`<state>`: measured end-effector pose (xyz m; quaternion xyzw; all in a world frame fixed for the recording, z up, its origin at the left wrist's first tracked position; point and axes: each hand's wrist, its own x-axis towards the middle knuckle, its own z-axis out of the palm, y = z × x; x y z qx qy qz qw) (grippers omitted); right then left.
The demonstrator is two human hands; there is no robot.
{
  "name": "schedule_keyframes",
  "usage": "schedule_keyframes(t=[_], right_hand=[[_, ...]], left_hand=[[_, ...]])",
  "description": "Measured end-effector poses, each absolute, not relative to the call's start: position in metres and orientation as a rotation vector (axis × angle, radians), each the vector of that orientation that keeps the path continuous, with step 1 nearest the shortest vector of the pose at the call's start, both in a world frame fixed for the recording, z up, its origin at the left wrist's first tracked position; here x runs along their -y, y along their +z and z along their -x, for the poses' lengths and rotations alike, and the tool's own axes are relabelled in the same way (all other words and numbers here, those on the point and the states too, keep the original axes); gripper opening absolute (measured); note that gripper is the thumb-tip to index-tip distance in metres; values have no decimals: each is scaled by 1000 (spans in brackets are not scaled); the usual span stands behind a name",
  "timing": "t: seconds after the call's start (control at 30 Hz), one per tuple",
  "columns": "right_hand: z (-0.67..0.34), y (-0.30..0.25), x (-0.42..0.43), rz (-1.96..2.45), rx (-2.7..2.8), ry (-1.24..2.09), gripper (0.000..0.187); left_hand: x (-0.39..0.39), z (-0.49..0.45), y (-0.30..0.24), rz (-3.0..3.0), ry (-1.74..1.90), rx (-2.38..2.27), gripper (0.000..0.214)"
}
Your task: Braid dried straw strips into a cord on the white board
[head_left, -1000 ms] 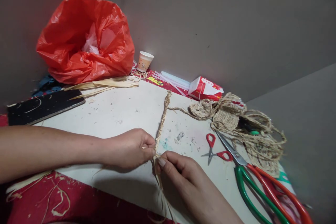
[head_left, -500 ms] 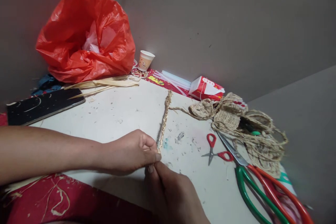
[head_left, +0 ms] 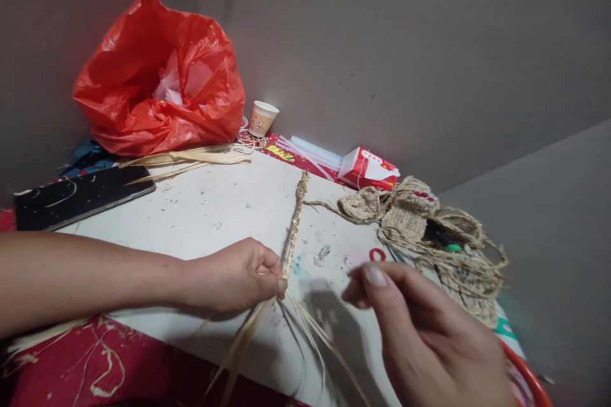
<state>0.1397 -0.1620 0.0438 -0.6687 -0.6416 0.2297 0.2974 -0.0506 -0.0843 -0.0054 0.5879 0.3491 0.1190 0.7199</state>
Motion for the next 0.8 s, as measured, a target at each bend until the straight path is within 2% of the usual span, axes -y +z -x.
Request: schedule_keyframes(t=[0.03,0.1,0.17,0.23,0.47,0.67,0.8], right_hand=[[-136,42,154,1791,1539,712,26],[-126,33,142,1708,1345,1122,33],[-116,21,138,1622,1330,1497,39],[-110,11,138,1593,1368,1672,45],[-119,7,132,1577,1512,1631,47],[-121,-2,130,1508,1435,1725,48],[-121,-13,126,1318,1322,1848,50]], left_hand=[[85,50,-6,-1300,272,-773,19],[85,49,-5,-1299,300,-743,20],[85,49,-5,-1303,316,-719,21],[85,49,-4,-1311,295,-733,21],[82,49,-4,-1308,237,-672,21],[78,50,-3,-1252,169,-690,20],[66,62,16,-1388,103,-738,18]])
